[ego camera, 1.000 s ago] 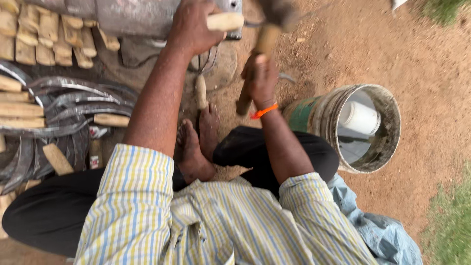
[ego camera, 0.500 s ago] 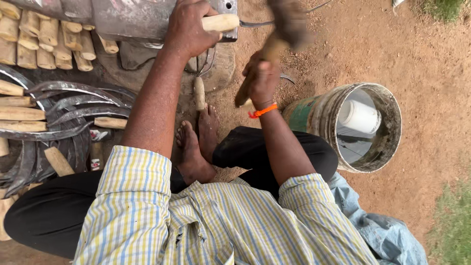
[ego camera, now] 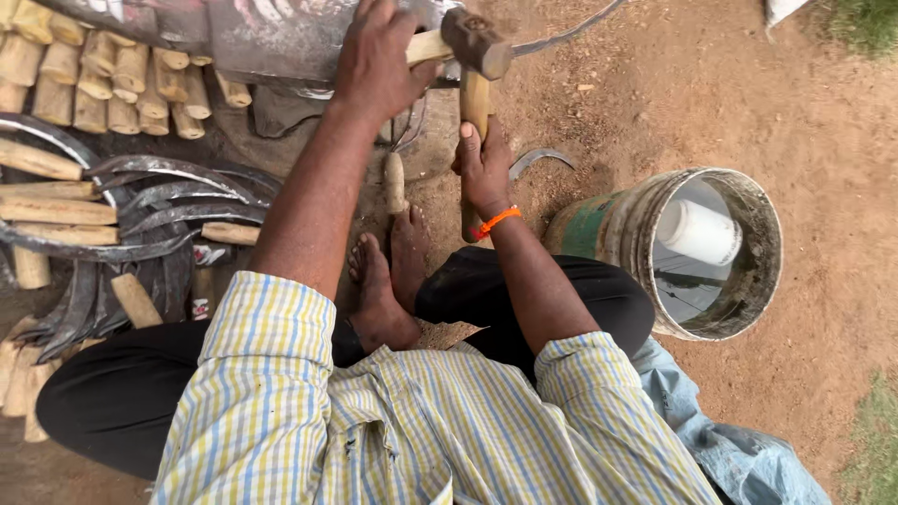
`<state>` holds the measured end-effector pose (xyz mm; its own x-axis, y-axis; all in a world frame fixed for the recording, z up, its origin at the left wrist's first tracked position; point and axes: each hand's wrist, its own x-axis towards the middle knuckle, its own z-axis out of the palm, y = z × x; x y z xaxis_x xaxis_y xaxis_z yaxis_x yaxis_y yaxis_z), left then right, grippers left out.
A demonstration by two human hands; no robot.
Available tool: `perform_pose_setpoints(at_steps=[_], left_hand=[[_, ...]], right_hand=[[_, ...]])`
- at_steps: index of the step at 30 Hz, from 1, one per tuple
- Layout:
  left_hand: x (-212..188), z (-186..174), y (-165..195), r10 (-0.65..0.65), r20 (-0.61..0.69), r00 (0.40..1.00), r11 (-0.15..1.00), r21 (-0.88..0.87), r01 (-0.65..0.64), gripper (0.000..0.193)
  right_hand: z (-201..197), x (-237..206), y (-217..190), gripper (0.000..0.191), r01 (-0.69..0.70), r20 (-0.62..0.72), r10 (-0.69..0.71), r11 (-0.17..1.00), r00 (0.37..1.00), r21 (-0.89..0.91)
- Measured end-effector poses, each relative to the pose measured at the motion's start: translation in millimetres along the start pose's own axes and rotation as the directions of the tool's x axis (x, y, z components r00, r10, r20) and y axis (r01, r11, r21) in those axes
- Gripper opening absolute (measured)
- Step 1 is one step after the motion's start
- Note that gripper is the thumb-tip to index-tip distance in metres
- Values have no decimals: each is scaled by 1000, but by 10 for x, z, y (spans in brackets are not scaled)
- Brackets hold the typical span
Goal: The person sits on the ground and uses a hammer to drive wooden handles into curved metal blades. They repeatedly pick up a handle, position it on the blade, and strike it with the hammer to secure it in place.
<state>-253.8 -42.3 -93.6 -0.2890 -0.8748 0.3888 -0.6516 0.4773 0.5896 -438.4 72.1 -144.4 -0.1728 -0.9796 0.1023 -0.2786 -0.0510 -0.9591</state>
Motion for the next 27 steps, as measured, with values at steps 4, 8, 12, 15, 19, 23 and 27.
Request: perform_pose_setpoints(at_steps=[4, 8, 12, 15, 19, 23, 27], left_hand=[[-133, -5, -103, 207, 0, 978, 952, 232, -201, 57], [-70, -33, -185, 147, 79, 986, 970, 185, -160, 35], [149, -57, -180, -27, 232, 972, 979, 201, -21, 45], [241, -62, -168, -78, 320, 944, 977, 214, 8, 46], [219, -70, -223, 20, 283, 959, 980, 184, -75, 47], [116, -52, -286, -59, 396, 916, 970, 241, -41, 52], [-15, -12, -321, 160, 194, 968, 902, 369, -223, 50]], right_hand=[[13, 57, -29, 38, -143, 43, 137, 972, 990, 188], [-144, 81, -214, 46, 2, 64, -23, 947, 998, 322], [-479, 76, -493, 54, 272, -26, -288, 866, 957, 420], [-590, 73, -592, 57, 377, -44, -395, 831, 918, 410], [-354, 75, -458, 56, 265, -64, -261, 883, 963, 389], [-154, 59, -196, 55, -68, 13, 67, 968, 998, 241], [-337, 96, -18, 55, 90, -4, -95, 929, 995, 359]])
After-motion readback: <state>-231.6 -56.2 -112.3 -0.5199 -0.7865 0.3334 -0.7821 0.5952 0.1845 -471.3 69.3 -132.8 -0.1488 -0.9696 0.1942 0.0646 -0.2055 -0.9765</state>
